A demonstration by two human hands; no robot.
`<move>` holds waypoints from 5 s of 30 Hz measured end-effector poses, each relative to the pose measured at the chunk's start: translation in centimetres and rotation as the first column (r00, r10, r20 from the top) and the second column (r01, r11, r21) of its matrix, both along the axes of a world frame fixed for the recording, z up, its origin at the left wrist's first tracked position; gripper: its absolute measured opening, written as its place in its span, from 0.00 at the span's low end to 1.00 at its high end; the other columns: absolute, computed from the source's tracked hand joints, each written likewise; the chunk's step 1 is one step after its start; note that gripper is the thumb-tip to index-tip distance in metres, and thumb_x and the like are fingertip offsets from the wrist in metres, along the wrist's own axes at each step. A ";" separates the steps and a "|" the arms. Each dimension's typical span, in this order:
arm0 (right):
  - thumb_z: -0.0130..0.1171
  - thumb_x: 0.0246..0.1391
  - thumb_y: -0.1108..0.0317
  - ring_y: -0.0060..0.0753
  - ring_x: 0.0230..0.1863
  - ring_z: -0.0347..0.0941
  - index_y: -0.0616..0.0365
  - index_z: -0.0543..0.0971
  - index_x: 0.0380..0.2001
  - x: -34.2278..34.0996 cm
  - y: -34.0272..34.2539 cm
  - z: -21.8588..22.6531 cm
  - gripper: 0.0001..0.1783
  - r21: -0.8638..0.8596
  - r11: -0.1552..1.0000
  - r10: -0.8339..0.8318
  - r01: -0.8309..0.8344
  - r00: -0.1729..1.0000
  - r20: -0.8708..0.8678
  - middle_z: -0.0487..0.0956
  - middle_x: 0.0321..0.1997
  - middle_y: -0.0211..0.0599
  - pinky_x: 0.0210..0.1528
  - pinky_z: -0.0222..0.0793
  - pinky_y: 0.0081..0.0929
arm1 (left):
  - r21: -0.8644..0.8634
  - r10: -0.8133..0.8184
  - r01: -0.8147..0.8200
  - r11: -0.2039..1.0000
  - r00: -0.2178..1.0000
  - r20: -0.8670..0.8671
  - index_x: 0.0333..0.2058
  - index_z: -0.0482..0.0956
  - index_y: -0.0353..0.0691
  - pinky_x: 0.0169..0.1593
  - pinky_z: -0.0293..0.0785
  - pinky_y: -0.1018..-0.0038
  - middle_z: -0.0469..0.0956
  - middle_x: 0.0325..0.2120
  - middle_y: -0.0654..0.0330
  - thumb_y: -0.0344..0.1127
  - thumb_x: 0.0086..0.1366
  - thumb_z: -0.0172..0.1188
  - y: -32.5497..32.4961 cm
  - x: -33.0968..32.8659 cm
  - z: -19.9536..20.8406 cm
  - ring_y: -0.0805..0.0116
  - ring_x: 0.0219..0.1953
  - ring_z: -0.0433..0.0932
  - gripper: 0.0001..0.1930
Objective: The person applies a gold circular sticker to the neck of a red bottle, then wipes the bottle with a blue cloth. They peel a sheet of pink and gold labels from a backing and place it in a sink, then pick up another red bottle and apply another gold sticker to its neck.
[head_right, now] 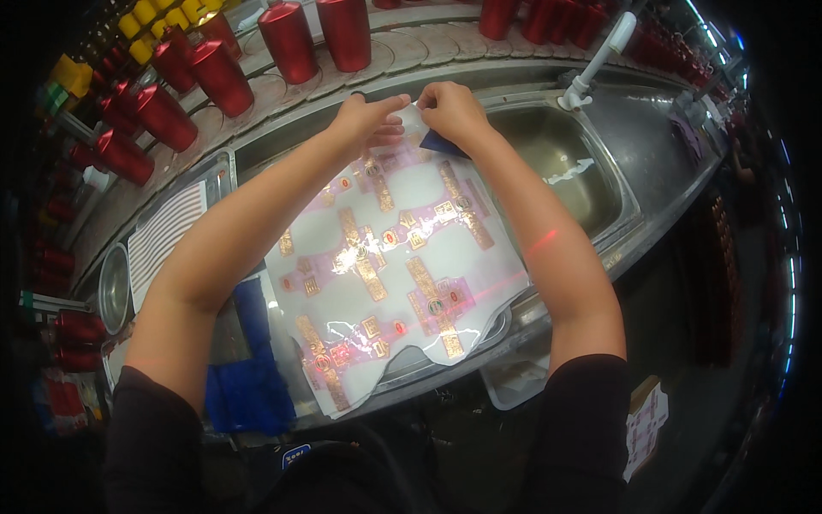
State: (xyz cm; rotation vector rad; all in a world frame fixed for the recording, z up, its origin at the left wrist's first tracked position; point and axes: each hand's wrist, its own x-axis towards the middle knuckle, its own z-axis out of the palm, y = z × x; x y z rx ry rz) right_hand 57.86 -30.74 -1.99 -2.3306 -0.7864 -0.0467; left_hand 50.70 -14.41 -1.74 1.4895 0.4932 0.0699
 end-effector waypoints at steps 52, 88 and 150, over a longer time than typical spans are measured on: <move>0.61 0.58 0.58 0.21 0.16 0.67 0.59 0.83 0.35 1.2 -16.3 -6.2 0.14 0.196 0.768 -0.014 0.609 0.322 -0.947 0.79 0.25 0.35 0.17 0.63 0.26 | 0.348 -0.076 0.139 0.927 0.979 -0.188 0.47 0.67 0.29 0.30 0.85 0.67 0.79 0.31 0.50 0.21 0.56 0.57 7.6 -7.0 1.3 0.61 0.27 0.83 0.19; 0.67 0.57 0.61 0.13 0.24 0.69 0.62 0.84 0.31 -1.3 0.7 0.7 0.13 0.193 0.975 0.189 -0.111 0.870 -0.455 0.80 0.27 0.25 0.27 0.66 0.17 | -0.189 0.055 -0.018 0.982 0.980 0.191 0.46 0.56 0.26 0.33 0.85 0.70 0.79 0.34 0.43 0.22 0.54 0.69 1.3 -2.2 -0.9 0.60 0.32 0.84 0.29; 0.68 0.56 0.62 0.16 0.24 0.75 0.58 0.82 0.28 0.3 2.1 1.0 0.10 0.270 0.958 0.249 -0.101 0.761 -0.598 0.81 0.25 0.27 0.27 0.69 0.16 | -0.059 -0.100 0.120 0.991 0.957 0.272 0.42 0.72 0.28 0.49 0.84 0.68 0.81 0.37 0.48 0.21 0.59 0.63 1.6 -2.8 -2.2 0.57 0.40 0.84 0.13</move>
